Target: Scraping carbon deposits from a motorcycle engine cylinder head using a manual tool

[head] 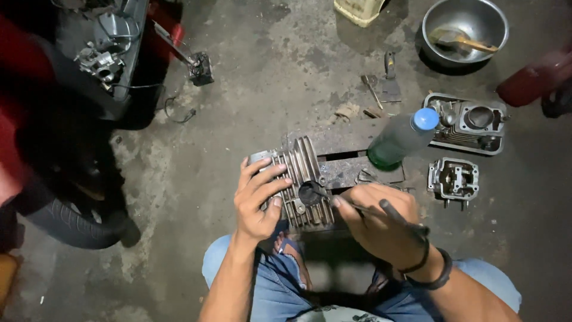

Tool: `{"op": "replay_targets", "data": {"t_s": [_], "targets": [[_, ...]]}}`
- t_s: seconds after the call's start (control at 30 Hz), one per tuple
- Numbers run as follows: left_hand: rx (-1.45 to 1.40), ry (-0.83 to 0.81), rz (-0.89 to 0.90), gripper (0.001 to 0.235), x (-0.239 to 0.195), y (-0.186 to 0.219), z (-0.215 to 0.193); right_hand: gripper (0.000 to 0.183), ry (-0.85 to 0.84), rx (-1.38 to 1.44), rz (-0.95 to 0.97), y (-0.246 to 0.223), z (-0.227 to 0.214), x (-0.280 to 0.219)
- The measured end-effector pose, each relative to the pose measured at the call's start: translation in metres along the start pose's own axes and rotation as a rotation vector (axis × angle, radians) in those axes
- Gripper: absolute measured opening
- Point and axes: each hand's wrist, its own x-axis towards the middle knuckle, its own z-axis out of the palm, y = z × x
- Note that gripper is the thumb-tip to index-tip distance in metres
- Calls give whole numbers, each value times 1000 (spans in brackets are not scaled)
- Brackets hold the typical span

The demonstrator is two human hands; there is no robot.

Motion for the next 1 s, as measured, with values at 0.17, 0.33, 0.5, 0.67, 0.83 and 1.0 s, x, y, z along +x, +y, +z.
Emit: {"op": "replay_targets", "data": {"t_s": [0.17, 0.33, 0.5, 0.67, 0.83, 1.0], "targets": [[4, 47, -48, 30, -3, -4, -1, 8, 10, 14, -32, -4, 5, 1], [3, 82, -86, 32, -4, -4, -1, 13, 55, -17, -63, -5, 7, 7], [3, 163, 5, 35, -4, -19, 4, 41, 72, -73, -73, -6, 13, 15], [19, 159, 0, 36, -4, -18, 4, 30, 47, -116, -85, -1, 27, 19], [14, 175, -3, 37, -3, -17, 4, 31, 32, -117, -81, -1, 27, 19], [18, 179, -2, 36, -2, -16, 5, 25, 58, -189, -104, 6, 30, 13]]}}
